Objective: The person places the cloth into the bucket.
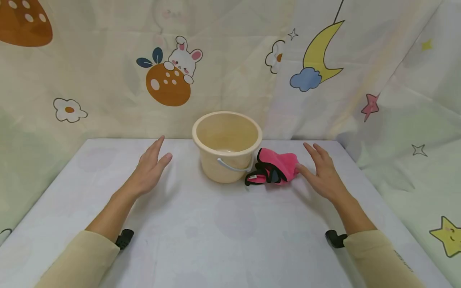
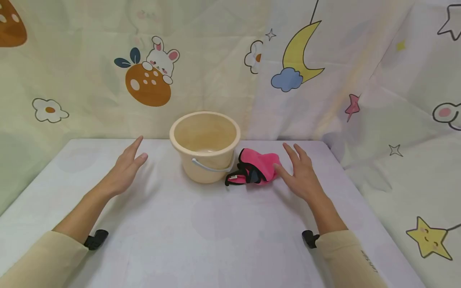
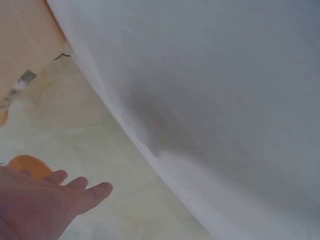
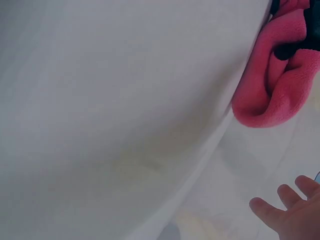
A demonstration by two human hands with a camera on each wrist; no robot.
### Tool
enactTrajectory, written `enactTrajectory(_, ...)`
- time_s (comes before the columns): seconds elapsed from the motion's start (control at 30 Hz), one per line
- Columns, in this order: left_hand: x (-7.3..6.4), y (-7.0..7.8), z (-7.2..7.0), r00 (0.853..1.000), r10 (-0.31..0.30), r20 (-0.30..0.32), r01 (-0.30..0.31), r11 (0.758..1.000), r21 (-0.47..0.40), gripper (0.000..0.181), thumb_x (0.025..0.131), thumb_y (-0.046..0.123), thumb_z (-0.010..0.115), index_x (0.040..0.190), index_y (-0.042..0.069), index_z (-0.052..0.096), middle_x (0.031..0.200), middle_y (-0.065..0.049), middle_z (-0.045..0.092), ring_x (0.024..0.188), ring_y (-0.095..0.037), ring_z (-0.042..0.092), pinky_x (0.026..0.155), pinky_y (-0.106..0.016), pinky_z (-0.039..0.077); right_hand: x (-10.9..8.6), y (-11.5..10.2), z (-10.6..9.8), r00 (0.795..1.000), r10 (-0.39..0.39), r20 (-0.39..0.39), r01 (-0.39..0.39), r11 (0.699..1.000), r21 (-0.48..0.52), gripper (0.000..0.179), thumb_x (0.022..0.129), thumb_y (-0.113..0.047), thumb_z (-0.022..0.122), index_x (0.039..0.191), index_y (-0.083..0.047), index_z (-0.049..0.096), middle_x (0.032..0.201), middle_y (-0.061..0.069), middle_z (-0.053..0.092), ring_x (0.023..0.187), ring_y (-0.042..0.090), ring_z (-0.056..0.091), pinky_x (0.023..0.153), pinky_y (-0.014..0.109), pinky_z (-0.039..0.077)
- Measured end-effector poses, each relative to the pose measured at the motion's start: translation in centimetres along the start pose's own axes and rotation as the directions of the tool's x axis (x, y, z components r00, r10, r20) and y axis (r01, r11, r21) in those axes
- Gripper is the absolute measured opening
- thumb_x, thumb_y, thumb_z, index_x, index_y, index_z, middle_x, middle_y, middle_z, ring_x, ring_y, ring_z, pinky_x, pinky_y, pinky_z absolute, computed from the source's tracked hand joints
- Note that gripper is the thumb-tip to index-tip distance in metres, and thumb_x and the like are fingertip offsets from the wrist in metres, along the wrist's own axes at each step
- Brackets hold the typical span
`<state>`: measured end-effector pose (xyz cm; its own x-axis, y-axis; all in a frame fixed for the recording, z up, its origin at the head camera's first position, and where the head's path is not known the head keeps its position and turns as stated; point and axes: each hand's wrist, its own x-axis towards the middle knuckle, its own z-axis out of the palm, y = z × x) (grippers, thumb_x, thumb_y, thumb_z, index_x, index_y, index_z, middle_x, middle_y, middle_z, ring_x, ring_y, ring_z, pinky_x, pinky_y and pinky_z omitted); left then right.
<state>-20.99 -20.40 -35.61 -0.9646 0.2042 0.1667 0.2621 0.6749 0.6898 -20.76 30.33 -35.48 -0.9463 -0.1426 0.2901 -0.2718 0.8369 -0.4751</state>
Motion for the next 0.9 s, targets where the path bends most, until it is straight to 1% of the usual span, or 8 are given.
enactTrajectory(0.1,0.3,0.3,0.6,1.000,-0.014,0.006,0.014,0.998,-0.055,0.074,0.109,0.051,0.028,0.166,0.015,-0.002,0.172,-0.017,0.002,0.156,-0.046,-0.001,0.119,-0.071,0.002,0.1,-0.4,0.1,1.000,0.007,0.014,-0.007,1.000,0.006,0.076,0.101,-0.040,0.061,0.164,-0.018,0.025,0.165,0.026,0.018,0.148,0.053,0.020,0.103,0.082,0.027)
enactTrajectory(0.2,0.6,0.7,1.3,0.999,-0.035,0.015,0.036,0.994,-0.106,0.072,0.109,0.050,0.028,0.166,0.019,-0.003,0.172,-0.016,0.001,0.157,-0.044,-0.002,0.119,-0.071,0.003,0.2,-0.8,0.2,0.999,0.018,0.039,-0.018,1.000,0.010,0.076,0.101,-0.043,0.060,0.164,-0.019,0.024,0.166,0.026,0.017,0.149,0.053,0.019,0.103,0.082,0.028)
enactTrajectory(0.3,0.9,1.2,1.8,0.999,-0.040,0.011,0.042,0.985,-0.168,0.070,0.110,0.048,0.028,0.167,0.023,-0.003,0.172,-0.014,0.001,0.158,-0.040,-0.002,0.120,-0.070,0.003,0.4,-1.3,0.4,0.997,0.024,0.067,-0.025,1.000,0.013,0.077,0.101,-0.045,0.059,0.164,-0.021,0.024,0.167,0.024,0.015,0.149,0.051,0.019,0.104,0.081,0.028)
enactTrajectory(0.37,1.2,1.6,2.2,0.999,-0.038,0.008,0.039,0.976,-0.214,0.069,0.110,0.047,0.028,0.167,0.023,-0.002,0.172,-0.014,0.001,0.158,-0.038,-0.002,0.121,-0.068,0.003,0.4,-1.6,0.7,0.996,0.029,0.085,-0.030,0.999,0.015,0.076,0.101,-0.046,0.059,0.164,-0.021,0.025,0.167,0.023,0.015,0.150,0.050,0.018,0.105,0.080,0.029)
enactTrajectory(0.57,1.9,2.3,3.6,0.999,-0.051,0.006,0.050,0.942,-0.333,0.070,0.109,0.048,0.029,0.167,0.022,-0.001,0.172,-0.015,0.003,0.158,-0.038,0.000,0.122,-0.066,0.003,0.8,-2.3,1.7,0.989,0.056,0.134,-0.055,0.998,-0.005,0.078,0.100,-0.052,0.058,0.164,-0.022,0.025,0.168,0.022,0.015,0.151,0.049,0.017,0.105,0.078,0.032)
enactTrajectory(0.7,2.5,2.8,4.5,0.998,-0.061,-0.003,0.055,0.918,-0.393,0.072,0.107,0.052,0.029,0.167,0.025,-0.001,0.172,-0.013,0.005,0.158,-0.036,0.004,0.122,-0.066,0.005,1.0,-2.6,2.3,0.985,0.067,0.158,-0.070,0.998,0.008,0.079,0.099,-0.056,0.057,0.164,-0.026,0.025,0.169,0.020,0.014,0.152,0.048,0.015,0.106,0.077,0.032)
enactTrajectory(0.8,2.7,3.3,4.9,0.998,-0.066,-0.005,0.057,0.892,-0.449,0.073,0.106,0.054,0.029,0.166,0.027,-0.002,0.172,-0.011,0.007,0.158,-0.034,0.008,0.122,-0.065,0.008,1.3,-3.0,2.7,0.982,0.067,0.176,-0.070,0.997,0.015,0.080,0.098,-0.058,0.057,0.164,-0.027,0.026,0.169,0.020,0.014,0.152,0.048,0.015,0.107,0.077,0.031)
enactTrajectory(0.9,2.9,3.7,5.3,0.997,-0.072,-0.016,0.054,0.858,-0.512,0.072,0.105,0.053,0.030,0.166,0.029,-0.001,0.171,-0.012,0.009,0.158,-0.032,0.012,0.122,-0.064,0.013,1.5,-3.2,3.1,0.979,0.066,0.192,-0.069,0.998,0.012,0.081,0.097,-0.059,0.058,0.164,-0.027,0.026,0.169,0.020,0.015,0.152,0.048,0.015,0.108,0.077,0.031)
